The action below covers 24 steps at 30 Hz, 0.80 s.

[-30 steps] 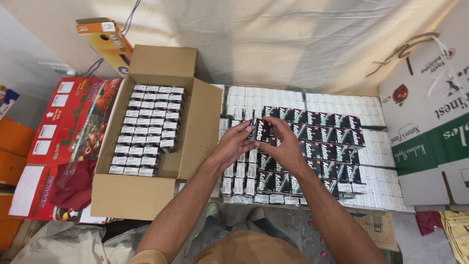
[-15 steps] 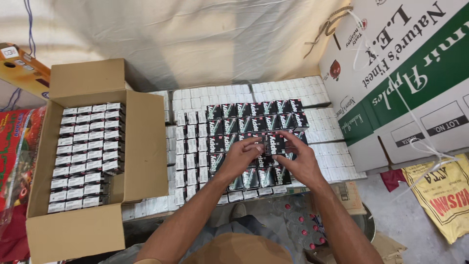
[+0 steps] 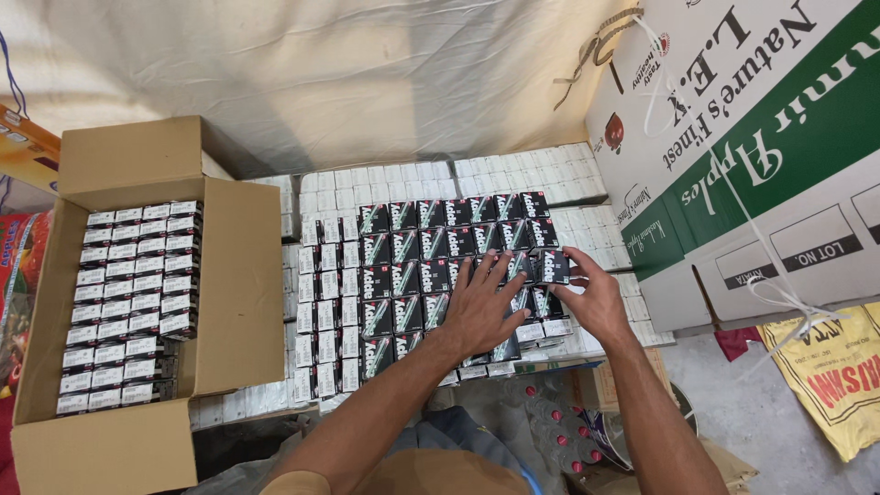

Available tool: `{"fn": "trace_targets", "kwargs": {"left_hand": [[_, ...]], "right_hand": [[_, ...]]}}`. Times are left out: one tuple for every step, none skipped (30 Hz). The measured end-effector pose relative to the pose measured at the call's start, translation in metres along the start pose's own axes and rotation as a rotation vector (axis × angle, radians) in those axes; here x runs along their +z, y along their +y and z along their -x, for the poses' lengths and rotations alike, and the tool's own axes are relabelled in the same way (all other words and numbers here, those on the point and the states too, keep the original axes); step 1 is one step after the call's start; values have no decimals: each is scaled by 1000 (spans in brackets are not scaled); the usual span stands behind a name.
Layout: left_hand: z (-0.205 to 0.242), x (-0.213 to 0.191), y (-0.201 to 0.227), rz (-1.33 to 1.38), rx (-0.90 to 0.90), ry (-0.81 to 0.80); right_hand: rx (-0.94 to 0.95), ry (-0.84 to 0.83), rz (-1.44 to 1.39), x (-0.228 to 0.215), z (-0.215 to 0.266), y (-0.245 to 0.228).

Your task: The person repeatedly picks small black boxes from a larger cardboard box and places them onto a white surface, arranging them in neat rows. The person handles the boxes one at a time, transferring them from the source box to the staging area.

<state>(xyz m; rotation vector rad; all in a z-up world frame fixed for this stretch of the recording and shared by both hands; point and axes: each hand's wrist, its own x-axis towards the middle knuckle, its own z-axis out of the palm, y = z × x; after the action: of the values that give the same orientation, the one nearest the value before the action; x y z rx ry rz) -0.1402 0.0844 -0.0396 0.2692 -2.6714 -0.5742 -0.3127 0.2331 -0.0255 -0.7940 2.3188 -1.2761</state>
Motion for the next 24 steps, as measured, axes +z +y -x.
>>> {"fn": "trace_targets", "kwargs": {"left_hand": [[0, 4, -2, 0, -5, -2], [0, 7, -4, -7, -9, -15], [-1, 10, -6, -15, -13, -28], [0, 10, -8, -16, -18, -29], [1, 9, -9, -20, -11, -32], [3, 7, -10, -24, -4, -36], [3, 8, -11, -25, -7, -35], [2, 8, -11, -37, -4, -26], [3, 9, -11, -47, -1, -19], [3, 9, -10, -47, -6, -19], [3, 8, -10, -37, -8, -17], [2, 7, -9, -27, -10, -14], [3, 7, -9, -30, -15, -13], [3, 6, -9, -36, -14, -17], [2, 6, -9, -43, -11, -20], [1, 4, -9, -46, -14, -18], [1, 3, -8, -48, -17, -29], [1, 1, -7, -50, -19, -40], [2, 3, -8, -50, -20, -40], [2, 4, -8, -51, -16, -35], [2, 5, -9, -53, -10, -28], [2, 4, -8, -54, -7, -28], [2, 3, -8, -43, -9, -28], [3, 2, -7, -32, -11, -27]], "right_hand": [[2, -5, 0, 2, -4, 1], [-42, -17, -9, 5, -7, 2], [-86, -30, -17, 8, -11, 3], [-86, -35, -18, 9, -11, 6], [-75, -28, -62, 11, -11, 10], [-65, -21, -106, 12, -10, 13], [-66, -24, -106, 14, -11, 17], [-65, -17, -98, 15, -12, 22], [-63, -11, -90, 16, -11, 27], [-62, -15, -89, 17, -10, 27], [-56, -13, -83, 17, -10, 27], [-50, -10, -77, 18, -11, 27], [-52, -16, -77, 19, -10, 27], [-62, -2, -86, 20, -9, 28], [-73, 15, -96, 20, -9, 29], [-77, 11, -97, 21, -11, 30], [-79, 14, -98, 22, -11, 31], [-81, 18, -100, 22, -11, 33], [-80, 17, -100, 22, -11, 34], [-76, 16, -99, 22, -11, 34], [-73, 18, -99, 22, -11, 34], [-74, 21, -100, 22, -11, 35], [-74, 19, -101, 22, -10, 36], [-74, 18, -102, 22, -9, 36]]}}
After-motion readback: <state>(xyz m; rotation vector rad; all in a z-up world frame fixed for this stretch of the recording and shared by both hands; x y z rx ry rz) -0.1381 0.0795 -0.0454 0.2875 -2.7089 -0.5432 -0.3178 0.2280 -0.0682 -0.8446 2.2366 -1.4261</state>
